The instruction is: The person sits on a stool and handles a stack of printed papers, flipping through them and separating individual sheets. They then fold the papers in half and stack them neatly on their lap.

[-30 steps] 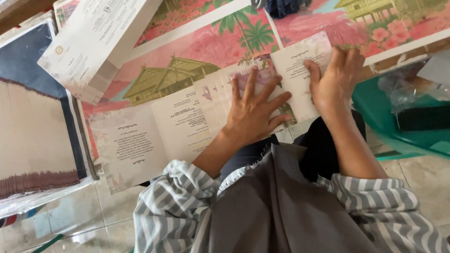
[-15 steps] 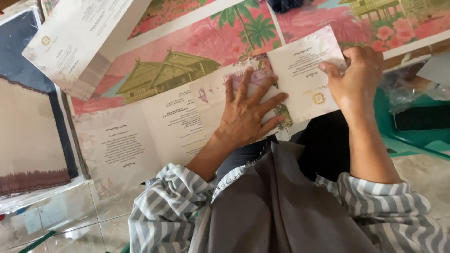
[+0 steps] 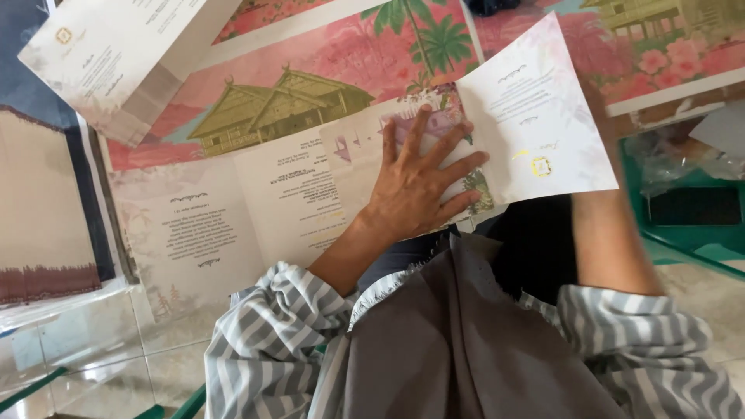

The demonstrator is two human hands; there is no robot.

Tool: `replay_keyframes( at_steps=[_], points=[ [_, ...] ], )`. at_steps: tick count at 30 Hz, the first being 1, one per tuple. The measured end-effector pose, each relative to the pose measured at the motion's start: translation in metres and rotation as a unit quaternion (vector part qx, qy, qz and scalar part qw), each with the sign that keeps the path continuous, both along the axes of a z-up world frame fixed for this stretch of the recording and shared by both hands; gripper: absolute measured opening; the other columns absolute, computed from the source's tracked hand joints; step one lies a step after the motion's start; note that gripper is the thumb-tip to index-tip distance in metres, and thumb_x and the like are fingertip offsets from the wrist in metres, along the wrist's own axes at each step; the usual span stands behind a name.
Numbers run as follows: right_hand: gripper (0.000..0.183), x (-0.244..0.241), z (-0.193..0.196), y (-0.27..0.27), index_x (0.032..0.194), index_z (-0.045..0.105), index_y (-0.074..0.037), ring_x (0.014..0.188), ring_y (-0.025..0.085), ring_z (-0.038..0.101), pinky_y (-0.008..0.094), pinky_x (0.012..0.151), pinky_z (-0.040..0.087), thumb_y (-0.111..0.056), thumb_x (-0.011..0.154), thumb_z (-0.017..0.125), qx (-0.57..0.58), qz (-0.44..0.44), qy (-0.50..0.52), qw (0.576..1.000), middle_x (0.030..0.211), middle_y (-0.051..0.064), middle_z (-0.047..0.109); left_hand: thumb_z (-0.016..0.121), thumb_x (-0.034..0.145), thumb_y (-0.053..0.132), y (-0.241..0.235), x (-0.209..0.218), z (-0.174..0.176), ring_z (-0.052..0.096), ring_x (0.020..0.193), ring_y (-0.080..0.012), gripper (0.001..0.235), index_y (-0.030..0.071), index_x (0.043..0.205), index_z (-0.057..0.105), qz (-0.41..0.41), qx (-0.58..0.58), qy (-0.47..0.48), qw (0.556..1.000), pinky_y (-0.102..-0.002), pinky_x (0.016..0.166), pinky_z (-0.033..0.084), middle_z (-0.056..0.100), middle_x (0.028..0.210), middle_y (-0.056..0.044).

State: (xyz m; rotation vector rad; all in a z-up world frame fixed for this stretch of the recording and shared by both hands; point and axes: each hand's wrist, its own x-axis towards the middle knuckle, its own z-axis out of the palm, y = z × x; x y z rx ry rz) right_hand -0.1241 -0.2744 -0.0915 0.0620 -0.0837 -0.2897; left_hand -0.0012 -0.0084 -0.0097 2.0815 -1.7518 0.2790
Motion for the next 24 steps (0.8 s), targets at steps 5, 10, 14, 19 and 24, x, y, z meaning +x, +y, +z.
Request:
replay_keyframes(
  at_steps=[5,10,14,19,24],
  points=[
    [0.022,0.039,0.063,0.086,0.115,0.048,0.001,0.095,0.027,0.053,0.036,0.08,0.044,-0.014,0.102,0.037,-0.576,-0.197,0.217,0.763,0.11,0.017,0.052,0.054,0.09,0.059,0.001,0.0,-0.003,0.014,0.136,-0.04,0.046,0.033,0.128,0.057,-0.01,0.028,0.0,1.0,-0.072,0.105,0.014,0.038,0.142,0.0],
    [0.017,0.058,0.099,0.145,0.097,0.051,-0.002,0.076,0.021,0.054,0.029,0.057,0.044,-0.018,0.099,0.05,-0.846,-0.326,0.288,0.309,0.091,0.01,0.052,0.064,0.086,0.048,0.006,0.008,-0.021,0.022,0.138,-0.0401,0.054,0.017,0.126,0.046,-0.024,-0.003,0.114,0.993,-0.068,0.11,0.01,0.04,0.142,-0.01],
    [0.021,0.073,0.078,0.153,0.093,0.045,0.0,0.06,0.014,0.045,0.019,0.035,0.04,-0.016,0.099,0.057,-0.862,-0.395,0.255,0.191,0.086,0.011,0.048,0.046,0.091,0.009,0.019,0.026,-0.012,0.06,0.097,-0.0214,0.023,0.003,0.111,0.056,0.063,-0.224,0.37,0.899,-0.033,0.085,0.049,0.058,0.104,-0.009],
    [0.034,0.064,0.1,0.151,0.085,0.048,-0.014,0.065,0.011,0.055,0.019,0.054,0.046,-0.045,0.097,0.041,-0.846,-0.357,0.384,0.095,0.085,-0.001,0.044,0.056,0.093,0.03,0.006,0.01,-0.014,0.039,0.127,-0.0395,0.035,0.015,0.124,0.047,0.04,-0.246,0.144,0.958,-0.046,0.1,0.041,0.036,0.134,-0.017],
    [0.047,0.052,0.094,0.069,0.102,0.051,-0.009,0.08,0.011,0.06,0.017,0.055,0.044,-0.051,0.092,0.032,-0.691,-0.159,0.524,0.472,0.103,0.005,0.05,0.061,0.09,0.038,-0.01,0.002,0.008,0.05,0.121,-0.037,0.043,0.01,0.122,0.057,-0.079,-0.053,-0.026,0.995,-0.047,0.108,0.039,0.052,0.127,-0.023]
  ],
)
